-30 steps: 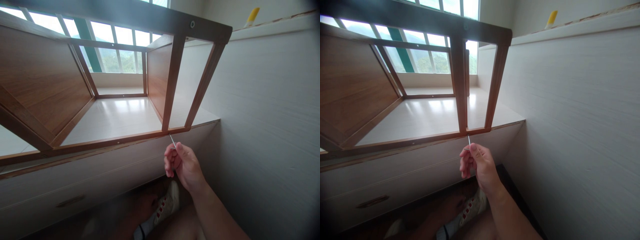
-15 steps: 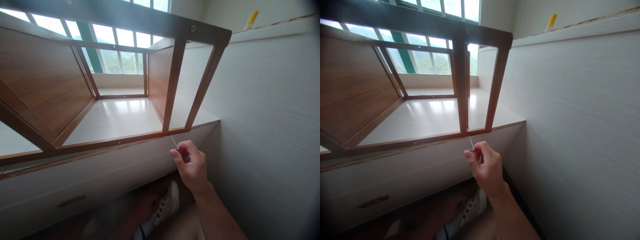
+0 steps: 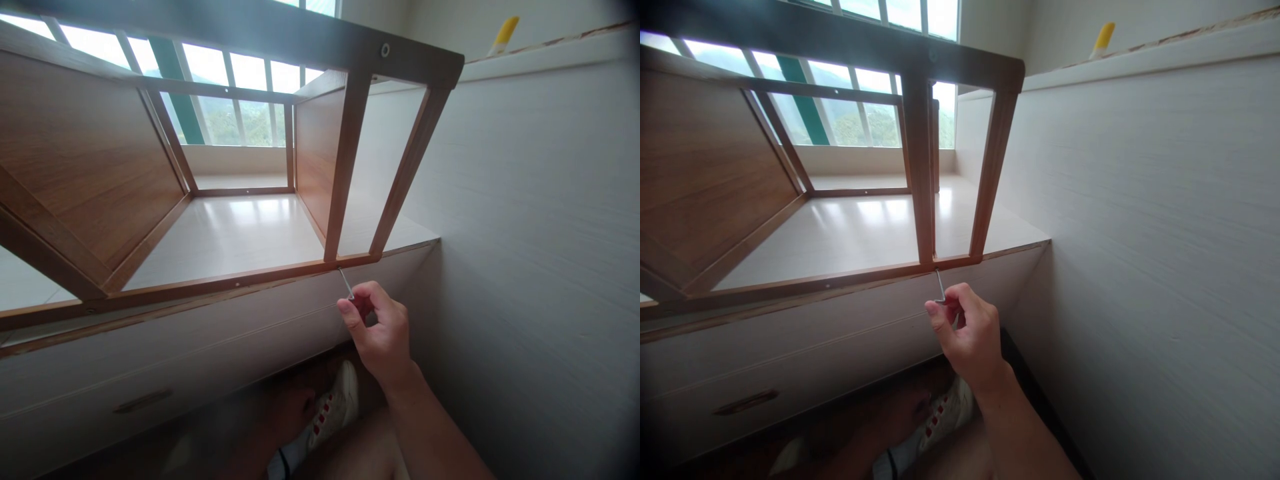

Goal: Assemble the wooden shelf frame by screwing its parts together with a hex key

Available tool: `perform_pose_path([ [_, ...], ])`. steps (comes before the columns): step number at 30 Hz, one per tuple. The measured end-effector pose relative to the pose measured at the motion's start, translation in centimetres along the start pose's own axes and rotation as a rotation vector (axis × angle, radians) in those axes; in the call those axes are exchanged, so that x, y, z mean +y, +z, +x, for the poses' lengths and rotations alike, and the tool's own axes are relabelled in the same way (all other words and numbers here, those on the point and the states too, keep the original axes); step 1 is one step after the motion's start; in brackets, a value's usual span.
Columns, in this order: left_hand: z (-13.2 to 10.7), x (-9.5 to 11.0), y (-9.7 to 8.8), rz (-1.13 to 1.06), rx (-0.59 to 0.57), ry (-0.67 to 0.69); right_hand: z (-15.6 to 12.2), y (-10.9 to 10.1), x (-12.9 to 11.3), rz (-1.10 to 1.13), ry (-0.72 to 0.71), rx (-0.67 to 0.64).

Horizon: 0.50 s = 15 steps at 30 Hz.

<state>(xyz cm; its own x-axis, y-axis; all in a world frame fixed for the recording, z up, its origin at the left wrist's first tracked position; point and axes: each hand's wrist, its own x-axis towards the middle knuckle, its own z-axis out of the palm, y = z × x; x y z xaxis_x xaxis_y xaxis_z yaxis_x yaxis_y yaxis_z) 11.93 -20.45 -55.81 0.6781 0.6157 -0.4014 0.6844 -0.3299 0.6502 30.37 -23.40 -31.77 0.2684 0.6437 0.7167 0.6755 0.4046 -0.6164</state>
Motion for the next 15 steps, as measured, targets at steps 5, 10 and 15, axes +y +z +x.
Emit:
perform_pose_path([
  [5, -0.2, 0.1, 0.0, 0.07, 0.019, 0.026, -0.3, 0.3, 0.3, 0.158, 0.124, -0.057],
  [10, -0.2, 0.2, -0.1, 0.089, 0.031, 0.038, -0.9, 1.3, 0.6, 0.218, 0.189, -0.006],
  [15, -0.1, 0.1, 0.0, 0.087, 0.021, 0.037, -1.6, 2.2, 0.8, 0.523, 0.327, 0.03],
])
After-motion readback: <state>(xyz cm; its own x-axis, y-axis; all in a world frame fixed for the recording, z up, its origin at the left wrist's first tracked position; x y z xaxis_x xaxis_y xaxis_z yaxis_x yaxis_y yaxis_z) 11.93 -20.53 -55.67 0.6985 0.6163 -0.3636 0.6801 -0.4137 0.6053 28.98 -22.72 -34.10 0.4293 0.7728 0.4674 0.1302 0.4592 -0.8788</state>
